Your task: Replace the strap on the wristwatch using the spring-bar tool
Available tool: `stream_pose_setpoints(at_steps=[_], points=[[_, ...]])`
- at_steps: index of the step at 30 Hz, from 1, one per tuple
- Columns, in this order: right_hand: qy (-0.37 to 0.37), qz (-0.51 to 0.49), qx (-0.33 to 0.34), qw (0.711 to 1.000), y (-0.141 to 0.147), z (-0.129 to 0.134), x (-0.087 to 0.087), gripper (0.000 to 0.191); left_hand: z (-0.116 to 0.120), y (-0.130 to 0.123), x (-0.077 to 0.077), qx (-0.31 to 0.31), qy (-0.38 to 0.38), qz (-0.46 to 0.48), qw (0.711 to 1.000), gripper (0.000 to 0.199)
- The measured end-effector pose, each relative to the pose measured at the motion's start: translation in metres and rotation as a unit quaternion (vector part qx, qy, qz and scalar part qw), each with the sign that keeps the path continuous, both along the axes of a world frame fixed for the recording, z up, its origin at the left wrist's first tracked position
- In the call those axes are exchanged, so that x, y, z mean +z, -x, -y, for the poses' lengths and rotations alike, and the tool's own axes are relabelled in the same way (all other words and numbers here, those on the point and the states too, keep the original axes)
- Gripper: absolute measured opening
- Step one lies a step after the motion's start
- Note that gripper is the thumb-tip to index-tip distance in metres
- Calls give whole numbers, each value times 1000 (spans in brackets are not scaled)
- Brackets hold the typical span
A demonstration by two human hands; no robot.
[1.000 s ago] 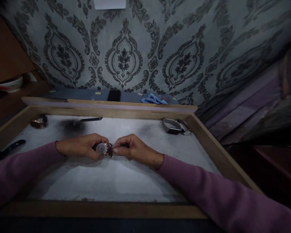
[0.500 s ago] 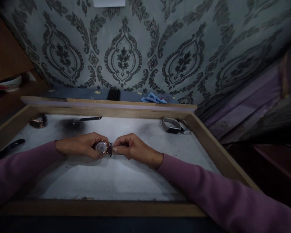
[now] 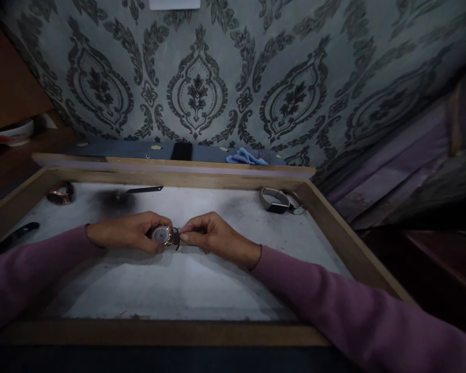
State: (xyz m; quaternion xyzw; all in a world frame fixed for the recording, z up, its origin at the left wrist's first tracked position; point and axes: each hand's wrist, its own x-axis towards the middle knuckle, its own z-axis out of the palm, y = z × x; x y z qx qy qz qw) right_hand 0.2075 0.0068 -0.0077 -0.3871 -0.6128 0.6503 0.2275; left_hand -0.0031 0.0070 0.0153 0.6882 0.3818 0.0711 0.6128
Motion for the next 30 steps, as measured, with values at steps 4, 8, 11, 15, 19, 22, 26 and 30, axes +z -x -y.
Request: stream_pose_setpoints(at_steps=[4, 8, 11, 15, 19, 22, 26, 30], points=[[-11, -15, 3, 1000, -1, -1, -2, 28, 0, 0, 0, 2, -1, -1, 1000, 12], [-14, -15, 6, 1000, -2, -1, -2, 22, 1, 0, 0, 2, -7, -3, 1000, 12], [-8, -11, 12, 1000, -2, 0, -1, 21, 0, 1, -1, -1, -10, -1, 1000, 13], [-8, -14, 21, 1000, -2, 0, -1, 21, -1, 1, -2, -3, -10, -6, 1000, 13], [-7, -13, 25, 1000, -1, -1, -2, 22, 0, 0, -1, -5, -7, -3, 1000, 13], [-11, -15, 26, 999, -1, 0, -1, 25, 0, 0, -1, -9, -5, 0, 1000, 12], [-14, -6, 26, 1000, 0, 0, 0, 30, -1, 1, -1, -16, -5, -5, 1000, 14], [-15, -8, 34, 999, 0, -1, -1, 29, -1, 1, -1, -20, -6, -12, 1000, 14]])
